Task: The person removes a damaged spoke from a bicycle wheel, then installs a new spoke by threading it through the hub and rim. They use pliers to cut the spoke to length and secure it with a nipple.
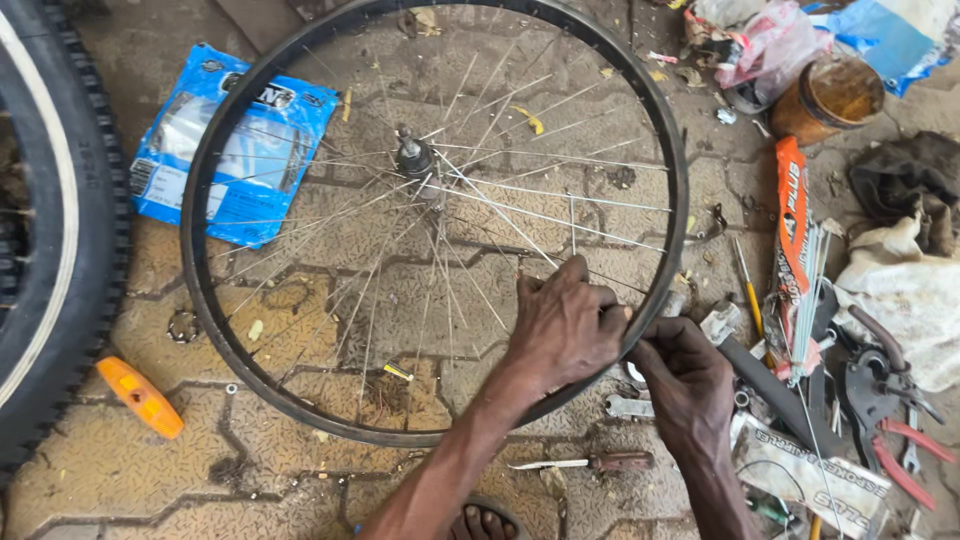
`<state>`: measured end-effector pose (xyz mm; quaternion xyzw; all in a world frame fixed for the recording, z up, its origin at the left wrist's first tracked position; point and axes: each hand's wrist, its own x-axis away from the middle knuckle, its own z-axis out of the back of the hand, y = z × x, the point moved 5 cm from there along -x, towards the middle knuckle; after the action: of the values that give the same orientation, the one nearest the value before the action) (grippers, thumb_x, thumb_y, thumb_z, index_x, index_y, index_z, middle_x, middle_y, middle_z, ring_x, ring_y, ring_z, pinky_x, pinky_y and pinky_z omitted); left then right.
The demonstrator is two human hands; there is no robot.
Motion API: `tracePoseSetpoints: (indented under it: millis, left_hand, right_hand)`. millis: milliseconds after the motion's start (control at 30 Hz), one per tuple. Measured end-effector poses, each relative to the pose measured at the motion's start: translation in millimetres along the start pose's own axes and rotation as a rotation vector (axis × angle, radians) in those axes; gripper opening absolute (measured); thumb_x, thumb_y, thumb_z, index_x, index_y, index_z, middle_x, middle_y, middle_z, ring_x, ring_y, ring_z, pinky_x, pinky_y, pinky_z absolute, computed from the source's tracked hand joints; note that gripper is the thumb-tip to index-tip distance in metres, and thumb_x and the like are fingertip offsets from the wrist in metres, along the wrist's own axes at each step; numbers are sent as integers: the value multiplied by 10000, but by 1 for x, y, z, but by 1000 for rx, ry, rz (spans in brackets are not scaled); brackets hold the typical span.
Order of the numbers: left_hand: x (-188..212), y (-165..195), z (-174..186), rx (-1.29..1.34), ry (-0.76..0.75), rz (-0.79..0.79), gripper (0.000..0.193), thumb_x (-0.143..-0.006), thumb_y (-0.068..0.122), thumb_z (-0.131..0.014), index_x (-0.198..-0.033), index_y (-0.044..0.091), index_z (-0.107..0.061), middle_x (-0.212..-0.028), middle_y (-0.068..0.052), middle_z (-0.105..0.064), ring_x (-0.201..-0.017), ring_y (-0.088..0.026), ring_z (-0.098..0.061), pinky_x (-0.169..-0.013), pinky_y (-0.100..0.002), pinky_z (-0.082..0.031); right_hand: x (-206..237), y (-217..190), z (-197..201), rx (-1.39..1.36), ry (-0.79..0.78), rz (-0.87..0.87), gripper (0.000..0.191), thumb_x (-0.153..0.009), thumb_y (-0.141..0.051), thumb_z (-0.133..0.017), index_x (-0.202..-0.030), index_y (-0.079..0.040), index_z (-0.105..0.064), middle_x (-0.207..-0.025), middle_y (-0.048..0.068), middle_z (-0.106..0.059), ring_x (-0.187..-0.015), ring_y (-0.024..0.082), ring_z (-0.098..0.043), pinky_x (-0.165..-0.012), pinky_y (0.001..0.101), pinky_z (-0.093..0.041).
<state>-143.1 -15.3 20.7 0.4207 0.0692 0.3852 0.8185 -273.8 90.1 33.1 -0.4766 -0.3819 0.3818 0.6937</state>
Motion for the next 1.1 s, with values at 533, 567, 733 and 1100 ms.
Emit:
tracePoseSetpoints:
  millis: [533,567,733,1100]
  left_hand:
    - [-4,3,9,169,-20,3,208,-873,253,-603,-980,82,-652,-926,-82,-460,-971,-246,-453,-861,-590,-344]
    - [-3,6,8,192,-21,-34,233,-834,231,-633,-1014,83,-641,-918,-82,-452,-975,-251,-434,-831,-603,-333]
    - [0,11,0,30,83,141,262,-959,295,-573,-883,76,-697,-915,-83,-477,-966,-230,-480,-930,-529,-369]
    - [14,2,-12,-23,75,74,325,-1041,339,-492,-940,112,-701,-852,-71,-533,-950,-203,-479,-954,-515,-348]
  right_hand:
    - [-10,-15,-5,36,10,-85,80,-882,-31,-721,-939,-25,-665,-821,92,-769,-715,137,-720,-663,283,-636]
    - [-10,-16,-6,40,7,-61,85,-880,-34,-726,-944,-26,-670,-824,90,-765,-714,135,-713,-661,281,-630]
    - [-10,-16,-6,103,24,-26,109,-878,-72,-754,-962,-30,-698,-829,99,-750,-695,141,-674,-631,283,-598]
    - [14,-2,-9,166,77,-60,144,-869,-96,-762,-999,-44,-731,-826,79,-760,-653,137,-660,-557,264,-560]
